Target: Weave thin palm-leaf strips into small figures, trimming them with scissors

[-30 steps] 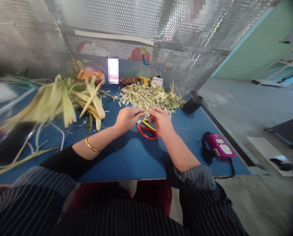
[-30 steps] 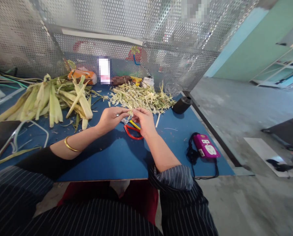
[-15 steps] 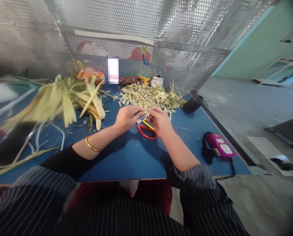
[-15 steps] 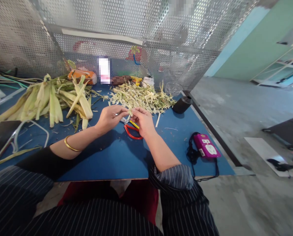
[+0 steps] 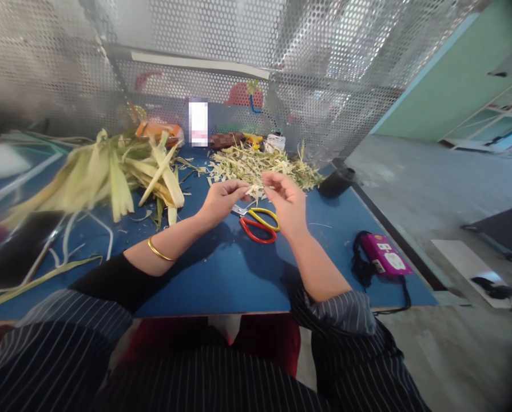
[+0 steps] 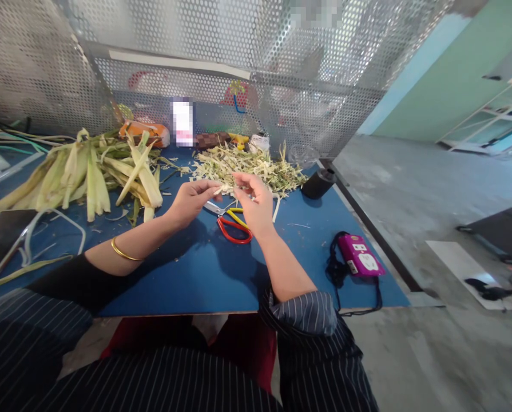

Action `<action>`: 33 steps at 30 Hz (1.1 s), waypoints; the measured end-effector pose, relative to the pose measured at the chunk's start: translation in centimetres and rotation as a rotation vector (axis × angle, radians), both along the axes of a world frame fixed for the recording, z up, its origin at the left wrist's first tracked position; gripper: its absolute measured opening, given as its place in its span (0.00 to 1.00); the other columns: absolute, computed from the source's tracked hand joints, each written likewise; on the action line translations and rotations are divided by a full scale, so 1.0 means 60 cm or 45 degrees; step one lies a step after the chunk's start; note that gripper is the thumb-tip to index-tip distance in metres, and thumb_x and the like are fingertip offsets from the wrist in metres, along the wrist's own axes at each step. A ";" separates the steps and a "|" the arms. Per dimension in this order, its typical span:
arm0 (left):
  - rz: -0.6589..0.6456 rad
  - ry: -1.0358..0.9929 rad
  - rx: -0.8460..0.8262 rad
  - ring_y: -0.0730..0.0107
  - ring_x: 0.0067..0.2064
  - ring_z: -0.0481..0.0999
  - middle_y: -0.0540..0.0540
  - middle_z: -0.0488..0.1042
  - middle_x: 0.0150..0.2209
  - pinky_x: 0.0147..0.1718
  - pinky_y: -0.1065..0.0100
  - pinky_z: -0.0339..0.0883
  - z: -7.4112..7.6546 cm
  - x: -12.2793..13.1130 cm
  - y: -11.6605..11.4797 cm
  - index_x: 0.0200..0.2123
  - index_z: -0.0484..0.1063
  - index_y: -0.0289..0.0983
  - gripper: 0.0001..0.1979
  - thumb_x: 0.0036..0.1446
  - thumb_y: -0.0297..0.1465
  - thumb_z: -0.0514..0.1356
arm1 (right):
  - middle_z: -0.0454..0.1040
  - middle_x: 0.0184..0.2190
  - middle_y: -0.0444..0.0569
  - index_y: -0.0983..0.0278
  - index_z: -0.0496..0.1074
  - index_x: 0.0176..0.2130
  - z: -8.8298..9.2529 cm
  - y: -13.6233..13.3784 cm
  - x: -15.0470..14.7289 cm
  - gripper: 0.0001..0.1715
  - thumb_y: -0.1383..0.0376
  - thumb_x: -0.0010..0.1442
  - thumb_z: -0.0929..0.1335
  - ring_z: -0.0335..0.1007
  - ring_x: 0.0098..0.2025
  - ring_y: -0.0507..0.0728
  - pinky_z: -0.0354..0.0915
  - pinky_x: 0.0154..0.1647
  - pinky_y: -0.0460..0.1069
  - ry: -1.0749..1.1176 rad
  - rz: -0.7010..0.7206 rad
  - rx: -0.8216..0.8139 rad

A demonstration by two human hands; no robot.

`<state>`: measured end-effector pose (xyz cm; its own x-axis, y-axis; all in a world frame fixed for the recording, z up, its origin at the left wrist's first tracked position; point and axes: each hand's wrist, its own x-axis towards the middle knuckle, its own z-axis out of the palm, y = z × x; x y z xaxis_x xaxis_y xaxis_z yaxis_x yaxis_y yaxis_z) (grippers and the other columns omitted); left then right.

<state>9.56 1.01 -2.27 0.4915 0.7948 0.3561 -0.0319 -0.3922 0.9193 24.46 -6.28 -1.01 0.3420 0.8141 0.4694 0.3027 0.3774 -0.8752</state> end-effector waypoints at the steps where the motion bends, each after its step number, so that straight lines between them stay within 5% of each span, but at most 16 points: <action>1: -0.046 -0.015 -0.060 0.74 0.29 0.70 0.47 0.74 0.26 0.34 0.71 0.64 0.000 0.001 0.000 0.33 0.75 0.34 0.13 0.55 0.38 0.58 | 0.72 0.44 0.45 0.56 0.73 0.41 0.003 -0.002 0.000 0.13 0.64 0.53 0.67 0.67 0.47 0.55 0.62 0.49 0.52 -0.091 0.031 0.019; 5: -0.177 -0.028 -0.290 0.78 0.25 0.65 0.48 0.72 0.24 0.26 0.72 0.60 0.000 0.002 -0.003 0.27 0.73 0.34 0.15 0.55 0.40 0.58 | 0.73 0.41 0.45 0.57 0.73 0.40 0.004 -0.004 -0.002 0.12 0.65 0.53 0.67 0.67 0.45 0.55 0.60 0.51 0.52 -0.208 0.132 -0.040; 12: -0.223 -0.004 -0.537 0.76 0.25 0.69 0.45 0.74 0.26 0.26 0.71 0.63 -0.003 0.006 -0.010 0.27 0.73 0.35 0.15 0.54 0.42 0.58 | 0.69 0.24 0.41 0.60 0.71 0.26 -0.006 0.005 -0.008 0.04 0.63 0.49 0.70 0.63 0.28 0.51 0.61 0.34 0.49 -0.008 0.011 -0.193; 24: -0.169 -0.143 -0.642 0.76 0.26 0.72 0.45 0.77 0.29 0.26 0.71 0.65 0.000 0.008 -0.017 0.32 0.75 0.34 0.09 0.49 0.34 0.63 | 0.72 0.24 0.43 0.61 0.73 0.27 -0.009 0.005 -0.008 0.06 0.61 0.48 0.71 0.65 0.27 0.52 0.63 0.33 0.50 0.038 -0.032 -0.241; 30: -0.069 -0.188 -0.657 0.74 0.27 0.74 0.45 0.77 0.30 0.29 0.69 0.67 -0.005 0.006 -0.006 0.32 0.75 0.34 0.12 0.47 0.36 0.65 | 0.75 0.29 0.46 0.60 0.72 0.33 -0.012 0.006 0.009 0.07 0.61 0.52 0.68 0.69 0.31 0.54 0.63 0.36 0.51 -0.261 -0.027 -0.245; 33: -0.036 -0.200 -0.705 0.74 0.27 0.75 0.44 0.78 0.31 0.31 0.69 0.67 -0.006 0.003 0.004 0.32 0.75 0.34 0.12 0.46 0.36 0.65 | 0.74 0.29 0.48 0.61 0.71 0.34 -0.021 0.006 0.023 0.09 0.63 0.48 0.69 0.67 0.30 0.55 0.60 0.33 0.51 -0.808 -0.027 -0.482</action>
